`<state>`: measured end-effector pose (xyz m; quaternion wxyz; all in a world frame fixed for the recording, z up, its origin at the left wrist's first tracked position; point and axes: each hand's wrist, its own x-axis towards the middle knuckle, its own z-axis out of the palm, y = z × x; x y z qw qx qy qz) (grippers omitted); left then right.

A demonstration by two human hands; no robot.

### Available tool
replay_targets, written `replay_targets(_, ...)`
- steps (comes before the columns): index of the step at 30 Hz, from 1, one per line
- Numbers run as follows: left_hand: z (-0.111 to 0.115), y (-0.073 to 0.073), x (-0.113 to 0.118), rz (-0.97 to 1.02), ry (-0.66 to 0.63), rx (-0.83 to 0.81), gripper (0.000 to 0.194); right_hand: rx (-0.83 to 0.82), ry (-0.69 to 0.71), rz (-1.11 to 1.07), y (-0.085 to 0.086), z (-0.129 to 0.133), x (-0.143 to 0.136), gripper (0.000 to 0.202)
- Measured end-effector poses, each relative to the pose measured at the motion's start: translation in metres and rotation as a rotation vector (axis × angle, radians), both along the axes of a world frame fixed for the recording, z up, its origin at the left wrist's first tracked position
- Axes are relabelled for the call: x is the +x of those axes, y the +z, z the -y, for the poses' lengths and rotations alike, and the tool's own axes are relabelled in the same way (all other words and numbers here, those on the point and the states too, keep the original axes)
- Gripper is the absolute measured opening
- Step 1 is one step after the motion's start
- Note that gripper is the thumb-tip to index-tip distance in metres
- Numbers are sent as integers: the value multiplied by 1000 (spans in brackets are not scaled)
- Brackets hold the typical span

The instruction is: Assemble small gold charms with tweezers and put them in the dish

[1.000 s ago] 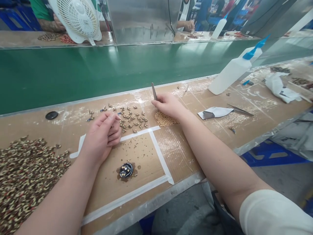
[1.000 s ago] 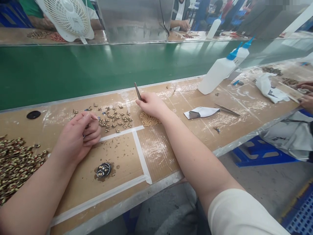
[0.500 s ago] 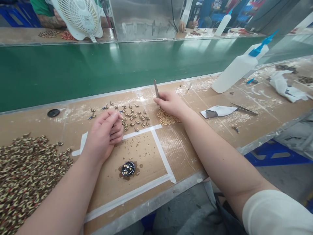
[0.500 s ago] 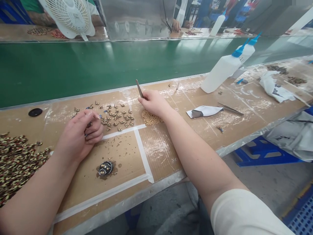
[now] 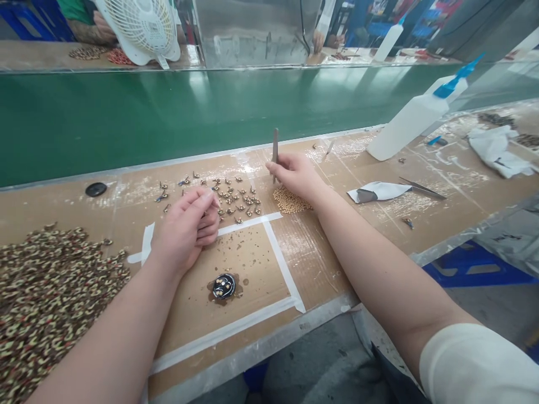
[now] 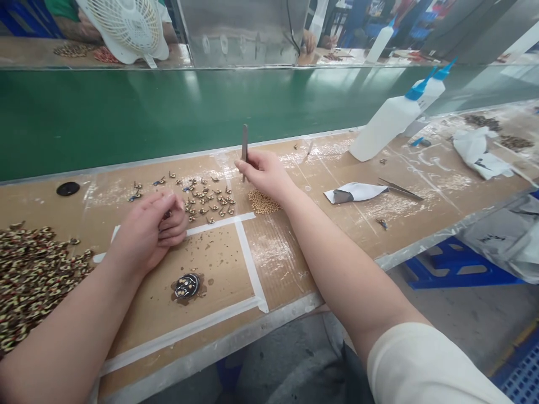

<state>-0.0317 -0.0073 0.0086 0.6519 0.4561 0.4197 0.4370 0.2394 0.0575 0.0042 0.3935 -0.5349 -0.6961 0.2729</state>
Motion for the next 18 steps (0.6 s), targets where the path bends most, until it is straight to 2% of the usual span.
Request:
replay_targets(5,5,-1,4,-103,-102,-64,39,104,302,-443,11,29,-35,34)
replay_targets(8,8,-2,5,-91,-126,-55,38,133,395,-513,11,42,-52,28)
replay_targets(14,10,-5,6,-3,-146,-47,41,250,496,-405,13,45,-56,18)
replay_targets(18,13,0,5,89,-189,-52,39,53,374,-577,15,50,-61,31)
